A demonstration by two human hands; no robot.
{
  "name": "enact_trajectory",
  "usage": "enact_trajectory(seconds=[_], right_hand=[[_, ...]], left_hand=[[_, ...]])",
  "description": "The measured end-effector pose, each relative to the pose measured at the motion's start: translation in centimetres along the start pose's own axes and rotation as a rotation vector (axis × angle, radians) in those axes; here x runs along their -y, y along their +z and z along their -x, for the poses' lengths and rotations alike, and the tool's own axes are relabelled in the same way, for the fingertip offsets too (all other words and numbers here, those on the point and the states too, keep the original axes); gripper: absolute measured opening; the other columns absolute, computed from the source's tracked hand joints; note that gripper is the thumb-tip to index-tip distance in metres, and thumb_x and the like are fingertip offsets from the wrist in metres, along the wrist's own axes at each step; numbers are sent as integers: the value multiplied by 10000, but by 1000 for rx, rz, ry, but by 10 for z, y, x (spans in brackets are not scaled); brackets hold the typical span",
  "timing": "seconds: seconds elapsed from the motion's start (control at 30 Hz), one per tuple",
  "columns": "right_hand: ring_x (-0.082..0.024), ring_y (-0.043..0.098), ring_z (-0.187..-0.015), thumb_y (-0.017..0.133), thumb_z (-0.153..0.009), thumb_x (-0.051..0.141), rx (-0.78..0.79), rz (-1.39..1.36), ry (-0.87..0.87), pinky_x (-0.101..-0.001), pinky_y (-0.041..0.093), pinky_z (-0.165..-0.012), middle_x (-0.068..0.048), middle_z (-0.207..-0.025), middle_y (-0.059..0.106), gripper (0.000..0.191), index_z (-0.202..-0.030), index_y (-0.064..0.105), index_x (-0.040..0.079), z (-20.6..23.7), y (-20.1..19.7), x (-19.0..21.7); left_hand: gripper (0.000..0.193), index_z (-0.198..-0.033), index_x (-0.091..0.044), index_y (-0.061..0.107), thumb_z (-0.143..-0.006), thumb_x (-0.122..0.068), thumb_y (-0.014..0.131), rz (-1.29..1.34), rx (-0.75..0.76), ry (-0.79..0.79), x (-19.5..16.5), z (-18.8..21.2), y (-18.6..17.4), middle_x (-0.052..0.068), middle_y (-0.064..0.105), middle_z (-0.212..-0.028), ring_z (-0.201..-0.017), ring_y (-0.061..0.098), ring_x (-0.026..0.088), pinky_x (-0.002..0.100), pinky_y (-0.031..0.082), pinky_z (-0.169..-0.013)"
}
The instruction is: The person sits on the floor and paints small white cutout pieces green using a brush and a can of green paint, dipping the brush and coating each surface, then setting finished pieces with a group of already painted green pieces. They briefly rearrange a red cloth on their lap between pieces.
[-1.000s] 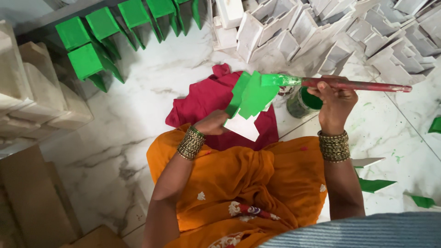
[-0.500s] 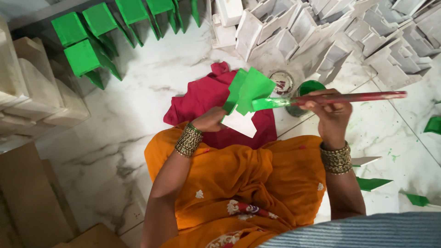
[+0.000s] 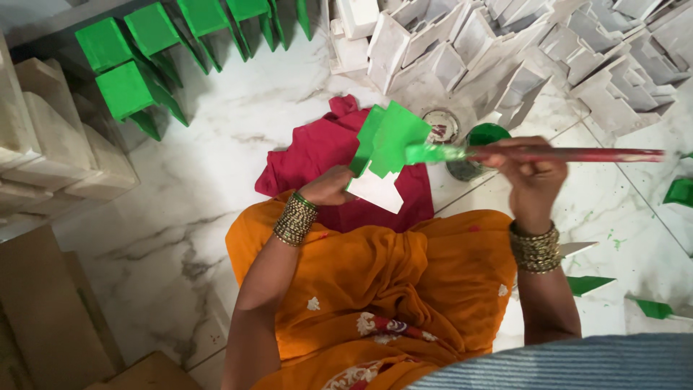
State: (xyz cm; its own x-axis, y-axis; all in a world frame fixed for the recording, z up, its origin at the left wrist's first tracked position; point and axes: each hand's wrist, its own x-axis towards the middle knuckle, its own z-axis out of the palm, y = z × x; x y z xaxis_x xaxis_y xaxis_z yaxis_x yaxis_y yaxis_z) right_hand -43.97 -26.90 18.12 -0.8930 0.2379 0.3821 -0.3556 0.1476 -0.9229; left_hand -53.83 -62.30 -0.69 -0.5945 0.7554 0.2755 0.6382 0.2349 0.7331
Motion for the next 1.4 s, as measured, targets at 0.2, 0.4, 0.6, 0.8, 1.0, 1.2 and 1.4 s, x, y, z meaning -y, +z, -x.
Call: enact_trajectory(seconds=[0.2, 0.4, 0.6, 0.8, 1.0, 1.2, 1.4], right_hand=[[-162, 713, -997, 762, -1018, -108, 57, 92, -190, -263, 621, -882, -121, -1160, 704, 191, -1164, 649, -57, -10, -3, -8], [-171, 757, -928, 770, -1034, -67, 40, -111, -181, -269, 650, -888, -135, -1018, 751, 199, -1186, 646, -31, 5, -1, 6], [-139, 595, -741, 839, -846, -47, 323, 150, -27, -201, 417, -613, -113, -1017, 757, 298, -1103, 690, -32, -2, 24, 1], [-64, 734, -986, 846, -921, 49, 212, 67, -207, -187, 596, -809, -46, -1111, 744, 224, -1057, 668, 39, -54, 36, -2], [-78, 512, -656, 858, -875, 22, 109, 218, -190, -183, 391, -574, -107, -994, 752, 248, -1052, 689, -18, -50, 29, 27], [-90, 673, -841, 819, -885, 26, 565, 160, -33, -190, 551, -706, -69, -1009, 730, 262, -1116, 703, -13, -31, 32, 16], [-116, 688, -938, 837, -1018, -84, 293, 213, -293, -203, 588, -821, -108, -1121, 727, 154, -1108, 715, -62, -79, 16, 0]], left_hand=[[429, -1083, -9, 612, -754, -158, 844, -87, -56, 19, 7, 3, 6, 218, 675, -963, -929, 618, 444, 528, 491, -773], [378, -1101, -35, 621, -804, -162, 817, -79, -9, 29, 8, 0, 7, 196, 697, -1016, -988, 641, 423, 516, 510, -810], [525, -1146, 22, 578, -731, -168, 838, -98, 6, -29, 1, 0, 6, 243, 665, -1021, -948, 626, 456, 529, 504, -779], [427, -1117, -4, 624, -772, -174, 811, -69, 87, -60, -9, -3, 5, 231, 691, -1028, -975, 655, 422, 514, 524, -812], [387, -1072, -13, 642, -758, -163, 813, -102, 74, -6, -17, -3, -1, 229, 684, -1018, -939, 654, 430, 526, 520, -785], [303, -1065, -64, 672, -797, -146, 786, -85, 85, 10, -16, -3, -2, 184, 708, -1015, -949, 671, 405, 507, 533, -784], [349, -1085, -28, 643, -781, -129, 782, -70, 73, -2, -17, -2, -1, 200, 690, -1024, -955, 655, 413, 513, 522, -788]])
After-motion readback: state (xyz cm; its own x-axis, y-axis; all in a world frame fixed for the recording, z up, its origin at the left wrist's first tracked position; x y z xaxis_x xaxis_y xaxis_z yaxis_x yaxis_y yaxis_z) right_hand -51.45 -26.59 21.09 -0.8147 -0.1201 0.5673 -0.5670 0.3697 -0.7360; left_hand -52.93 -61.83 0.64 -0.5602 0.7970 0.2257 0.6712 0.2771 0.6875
